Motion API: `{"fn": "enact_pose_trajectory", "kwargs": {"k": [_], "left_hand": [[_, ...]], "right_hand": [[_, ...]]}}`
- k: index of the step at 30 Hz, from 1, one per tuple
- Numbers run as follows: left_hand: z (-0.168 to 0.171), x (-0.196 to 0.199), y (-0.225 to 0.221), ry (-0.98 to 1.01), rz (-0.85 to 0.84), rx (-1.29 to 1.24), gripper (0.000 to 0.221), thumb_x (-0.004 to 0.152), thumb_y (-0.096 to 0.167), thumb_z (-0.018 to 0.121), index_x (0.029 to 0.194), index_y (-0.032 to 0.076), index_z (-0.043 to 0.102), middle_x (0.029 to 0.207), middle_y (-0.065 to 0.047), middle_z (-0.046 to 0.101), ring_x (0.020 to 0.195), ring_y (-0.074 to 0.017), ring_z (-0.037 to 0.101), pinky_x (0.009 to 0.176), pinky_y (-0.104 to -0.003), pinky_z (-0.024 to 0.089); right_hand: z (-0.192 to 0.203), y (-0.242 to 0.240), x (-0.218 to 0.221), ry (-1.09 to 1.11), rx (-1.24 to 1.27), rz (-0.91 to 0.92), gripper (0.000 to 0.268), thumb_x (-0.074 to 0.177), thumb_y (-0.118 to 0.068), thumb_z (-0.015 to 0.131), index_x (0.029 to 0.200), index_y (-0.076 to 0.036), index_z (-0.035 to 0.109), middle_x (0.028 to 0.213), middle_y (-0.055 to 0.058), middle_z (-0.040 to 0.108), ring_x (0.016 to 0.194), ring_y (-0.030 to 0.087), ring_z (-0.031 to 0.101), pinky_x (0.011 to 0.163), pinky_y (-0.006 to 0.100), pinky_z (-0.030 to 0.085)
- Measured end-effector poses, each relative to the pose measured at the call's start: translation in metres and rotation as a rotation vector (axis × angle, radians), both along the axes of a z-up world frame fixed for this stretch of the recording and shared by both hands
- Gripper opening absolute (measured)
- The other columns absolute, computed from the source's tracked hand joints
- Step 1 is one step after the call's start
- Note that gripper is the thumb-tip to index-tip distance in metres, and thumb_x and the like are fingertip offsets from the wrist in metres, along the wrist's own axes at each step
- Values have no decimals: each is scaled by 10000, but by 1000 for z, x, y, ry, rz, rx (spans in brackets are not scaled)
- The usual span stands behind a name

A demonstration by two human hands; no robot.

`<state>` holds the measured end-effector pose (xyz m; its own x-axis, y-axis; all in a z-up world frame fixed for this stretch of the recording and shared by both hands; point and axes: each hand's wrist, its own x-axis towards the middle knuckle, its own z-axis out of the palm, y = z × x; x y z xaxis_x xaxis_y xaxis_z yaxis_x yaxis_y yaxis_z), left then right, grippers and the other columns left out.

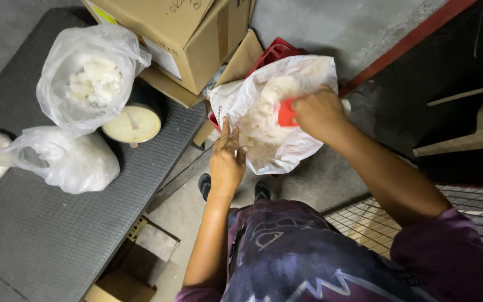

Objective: Scooping flour from a large sack into smaller plastic bags and weighing them on a scale.

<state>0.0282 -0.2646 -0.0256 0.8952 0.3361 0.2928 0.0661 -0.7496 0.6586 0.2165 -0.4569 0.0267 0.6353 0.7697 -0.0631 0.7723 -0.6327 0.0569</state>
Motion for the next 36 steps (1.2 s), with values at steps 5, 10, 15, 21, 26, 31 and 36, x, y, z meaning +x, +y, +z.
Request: {"fn": "enact_pose_trajectory", "kwargs": {"k": [5, 10, 15, 21, 26, 31, 36], "left_hand": [[2, -3, 0, 19, 1, -26, 596, 756, 31, 778, 1336, -22, 651, 1596, -191, 417, 1088, -372, 664, 972, -404, 536], [-2, -4, -1, -26, 1, 20, 643, 739, 29, 784, 1362, -14, 632, 1606, -186, 403, 1145, -393, 653, 1002, -406, 536], [-8, -5, 0, 10, -2, -34, 609, 761, 47, 797, 1352, 18, 653, 1614, -179, 411, 1114, -367, 666, 980, -408, 542], [1, -5, -4, 33, -8, -3, 657, 728, 9, 772, 1368, 1, 628, 1616, -206, 387, 1126, -380, 658, 961, -412, 546], [-3, -7, 1, 38, -14, 0, 644, 757, 29, 781, 1382, 17, 626, 1615, -213, 384, 1125, -386, 656, 981, -419, 542], [6, -6, 1, 26, -2, -34, 615, 770, 63, 793, 1360, 31, 623, 1610, -258, 362, 1174, -433, 628, 988, -438, 531], [18, -9, 8, -69, 29, -4, 640, 833, 88, 794, 1437, 60, 586, 1590, -309, 351, 1344, -476, 536, 1065, -442, 497]], "right_hand": [[-40, -1, -28, 147, 142, 1, 266, 803, -352, 778, 997, -172, 790, 778, 135, 747, 738, 333, 724, 809, 488, 497], [-80, 17, -44, 156, 219, -118, 253, 852, -389, 786, 942, -153, 773, 775, 136, 736, 719, 353, 701, 806, 479, 498], [-87, 2, -50, 177, 320, -154, 261, 810, -361, 795, 965, -153, 773, 736, 135, 718, 652, 347, 684, 754, 476, 494], [-97, 7, -49, 155, 386, -148, 253, 818, -369, 807, 926, -144, 768, 704, 139, 702, 625, 370, 663, 722, 490, 496], [-77, -19, -56, 193, 499, -203, 264, 828, -362, 824, 894, -114, 761, 732, 166, 688, 655, 388, 663, 635, 482, 510], [-47, -47, -68, 274, 676, -321, 332, 791, -359, 849, 944, -78, 763, 763, 182, 694, 648, 358, 680, 588, 430, 522], [-36, -61, -69, 282, 669, -317, 315, 803, -344, 860, 941, -77, 770, 794, 182, 708, 667, 349, 690, 590, 419, 521]]}}
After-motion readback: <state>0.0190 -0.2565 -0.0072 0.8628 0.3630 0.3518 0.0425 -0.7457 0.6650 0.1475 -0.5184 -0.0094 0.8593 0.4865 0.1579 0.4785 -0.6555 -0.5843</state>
